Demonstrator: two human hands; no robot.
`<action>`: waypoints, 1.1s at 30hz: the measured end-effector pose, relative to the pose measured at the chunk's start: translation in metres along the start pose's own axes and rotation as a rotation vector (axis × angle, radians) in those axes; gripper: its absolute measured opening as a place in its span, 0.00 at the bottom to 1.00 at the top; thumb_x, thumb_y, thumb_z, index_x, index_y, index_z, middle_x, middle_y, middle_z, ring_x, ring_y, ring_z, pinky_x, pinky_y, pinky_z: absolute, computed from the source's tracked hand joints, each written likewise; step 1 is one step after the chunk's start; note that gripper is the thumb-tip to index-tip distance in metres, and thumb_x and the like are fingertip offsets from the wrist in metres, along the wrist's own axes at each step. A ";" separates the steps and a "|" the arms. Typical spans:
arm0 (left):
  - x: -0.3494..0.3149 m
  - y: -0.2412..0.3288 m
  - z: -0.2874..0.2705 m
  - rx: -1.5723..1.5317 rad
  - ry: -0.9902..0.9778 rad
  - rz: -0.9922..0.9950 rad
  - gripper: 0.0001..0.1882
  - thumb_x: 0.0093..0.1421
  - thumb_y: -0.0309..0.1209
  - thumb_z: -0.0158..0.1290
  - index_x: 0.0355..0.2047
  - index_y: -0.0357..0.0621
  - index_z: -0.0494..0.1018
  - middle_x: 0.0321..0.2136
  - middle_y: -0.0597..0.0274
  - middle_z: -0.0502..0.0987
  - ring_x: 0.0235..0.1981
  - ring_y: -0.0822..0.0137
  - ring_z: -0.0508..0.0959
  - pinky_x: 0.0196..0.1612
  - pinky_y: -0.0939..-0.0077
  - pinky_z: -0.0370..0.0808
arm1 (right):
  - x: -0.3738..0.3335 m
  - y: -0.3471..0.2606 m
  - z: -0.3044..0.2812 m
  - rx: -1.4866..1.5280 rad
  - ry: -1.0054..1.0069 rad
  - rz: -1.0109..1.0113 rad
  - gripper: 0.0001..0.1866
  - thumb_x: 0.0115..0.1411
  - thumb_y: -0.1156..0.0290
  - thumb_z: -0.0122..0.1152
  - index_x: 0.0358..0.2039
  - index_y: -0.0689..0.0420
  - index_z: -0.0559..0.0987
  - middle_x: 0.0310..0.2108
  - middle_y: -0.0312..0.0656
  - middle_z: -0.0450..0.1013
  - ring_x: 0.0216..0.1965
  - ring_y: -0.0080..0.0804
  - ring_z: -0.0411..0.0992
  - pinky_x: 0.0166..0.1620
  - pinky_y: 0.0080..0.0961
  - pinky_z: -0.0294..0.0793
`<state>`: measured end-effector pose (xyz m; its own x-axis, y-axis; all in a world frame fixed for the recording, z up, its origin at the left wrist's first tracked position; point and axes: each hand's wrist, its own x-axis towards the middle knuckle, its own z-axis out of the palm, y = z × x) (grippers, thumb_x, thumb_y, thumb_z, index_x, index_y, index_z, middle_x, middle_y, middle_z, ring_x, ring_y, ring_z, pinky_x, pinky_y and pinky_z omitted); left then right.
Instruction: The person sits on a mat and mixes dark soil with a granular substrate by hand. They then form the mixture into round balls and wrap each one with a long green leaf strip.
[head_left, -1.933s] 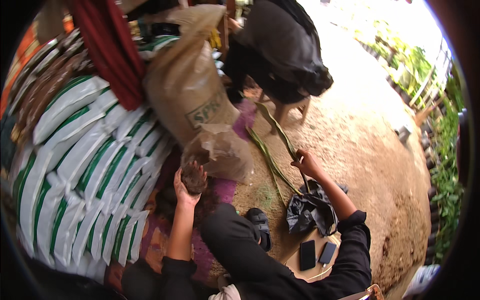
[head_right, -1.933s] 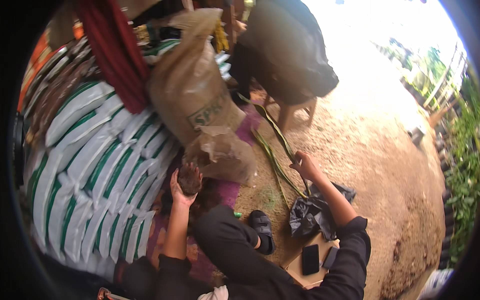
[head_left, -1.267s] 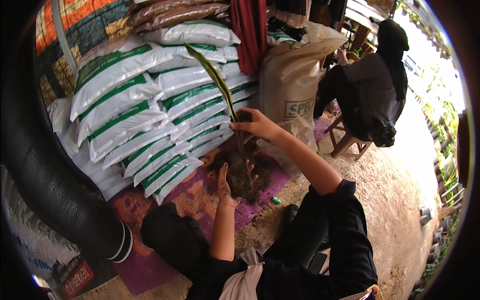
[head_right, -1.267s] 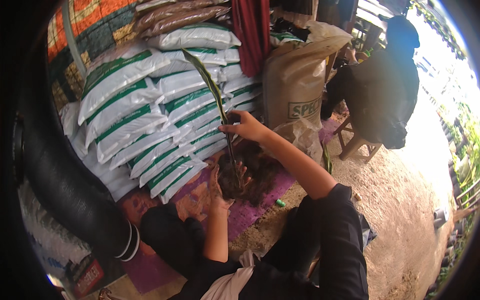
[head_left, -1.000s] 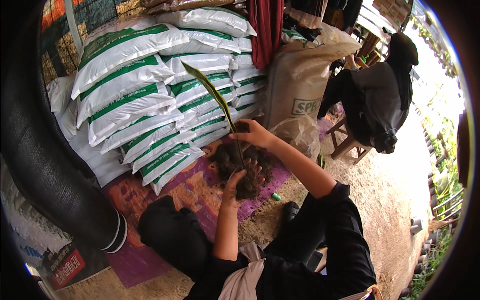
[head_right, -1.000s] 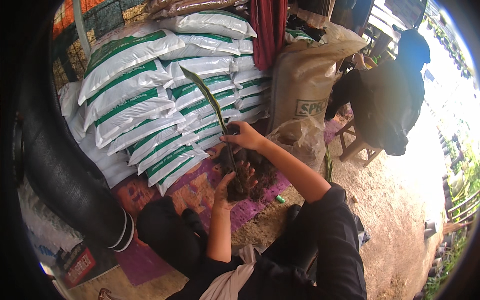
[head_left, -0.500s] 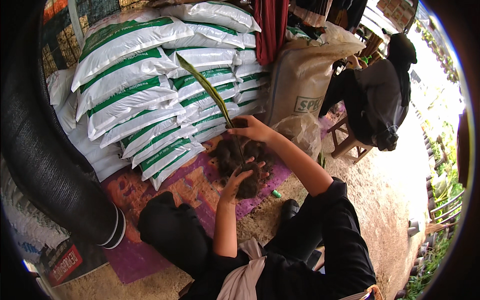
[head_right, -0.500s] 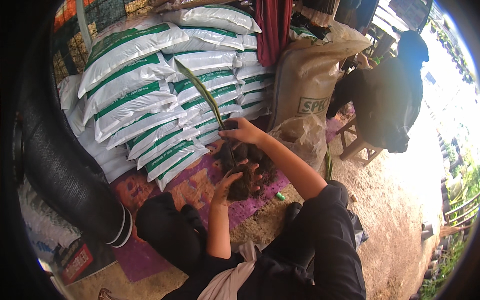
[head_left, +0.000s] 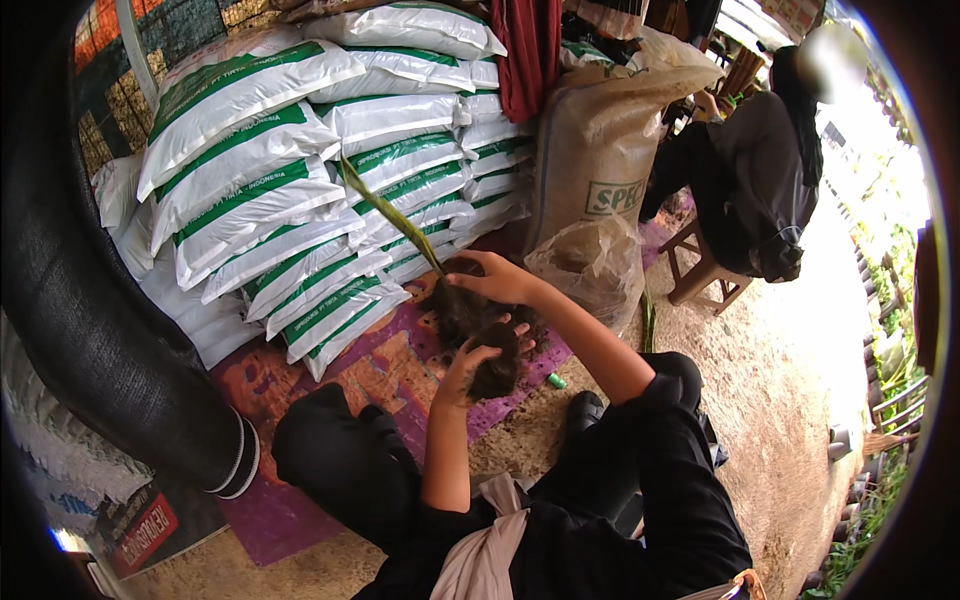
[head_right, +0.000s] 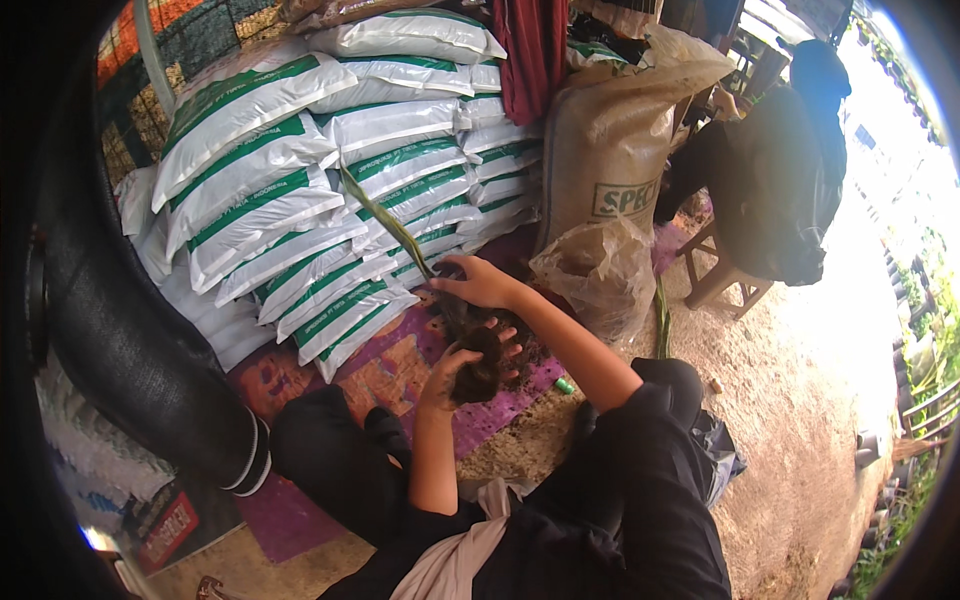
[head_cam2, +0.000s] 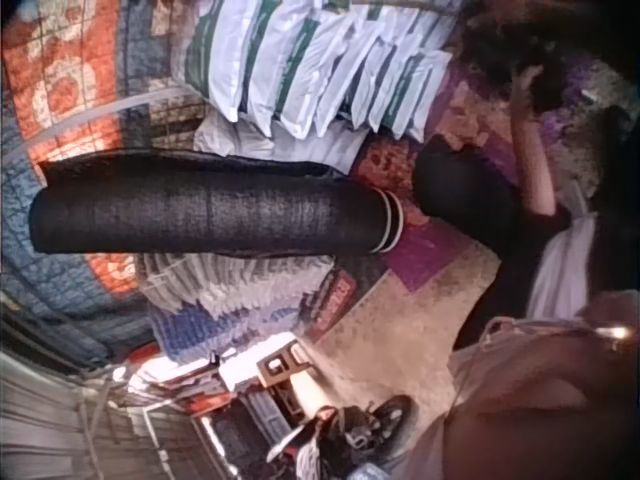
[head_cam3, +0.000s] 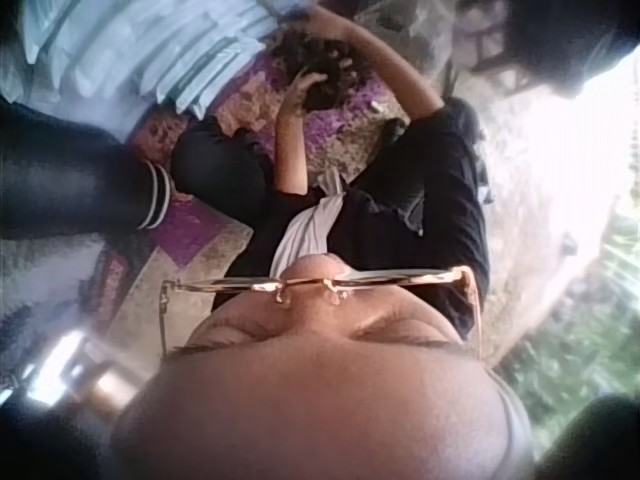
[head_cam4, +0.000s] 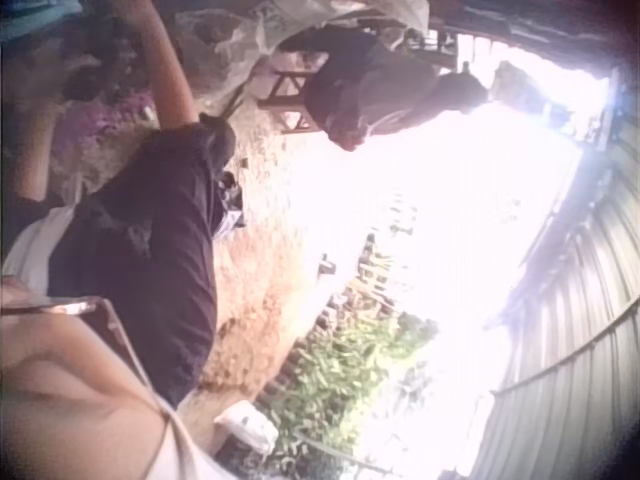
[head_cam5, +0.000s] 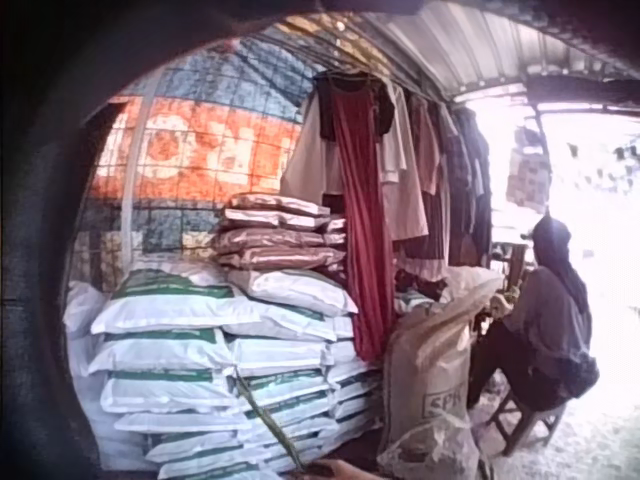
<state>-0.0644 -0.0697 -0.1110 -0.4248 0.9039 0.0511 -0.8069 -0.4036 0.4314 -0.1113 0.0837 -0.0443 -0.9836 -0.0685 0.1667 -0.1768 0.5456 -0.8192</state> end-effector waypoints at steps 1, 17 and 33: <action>-0.004 0.002 0.001 -0.003 0.045 0.018 0.31 0.52 0.22 0.45 0.58 0.39 0.52 0.55 0.42 0.59 0.55 0.47 0.63 0.50 0.46 0.67 | -0.006 -0.007 0.003 0.007 0.065 -0.008 0.25 0.53 0.60 0.61 0.45 0.65 0.71 0.36 0.47 0.72 0.38 0.34 0.72 0.41 0.26 0.70; 0.004 -0.002 0.005 0.623 0.324 0.055 0.31 0.50 0.23 0.50 0.57 0.38 0.59 0.52 0.58 0.65 0.50 0.68 0.67 0.53 0.78 0.61 | -0.139 -0.008 0.012 0.401 0.117 0.228 0.40 0.41 0.69 0.71 0.54 0.63 0.63 0.50 0.46 0.66 0.52 0.33 0.65 0.53 0.28 0.63; 0.018 0.016 -0.025 0.472 0.460 -0.011 0.27 0.55 0.34 0.51 0.53 0.36 0.62 0.48 0.60 0.69 0.48 0.68 0.69 0.52 0.77 0.64 | -0.124 0.011 0.038 0.713 0.418 0.216 0.25 0.41 0.80 0.68 0.42 0.63 0.70 0.38 0.39 0.72 0.39 0.23 0.69 0.44 0.22 0.70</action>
<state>-0.0947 -0.0636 -0.1260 -0.6340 0.7126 -0.3006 -0.5900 -0.1944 0.7837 0.0074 0.0666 -0.0946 -0.9295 0.3665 0.0406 -0.1039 -0.1547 -0.9825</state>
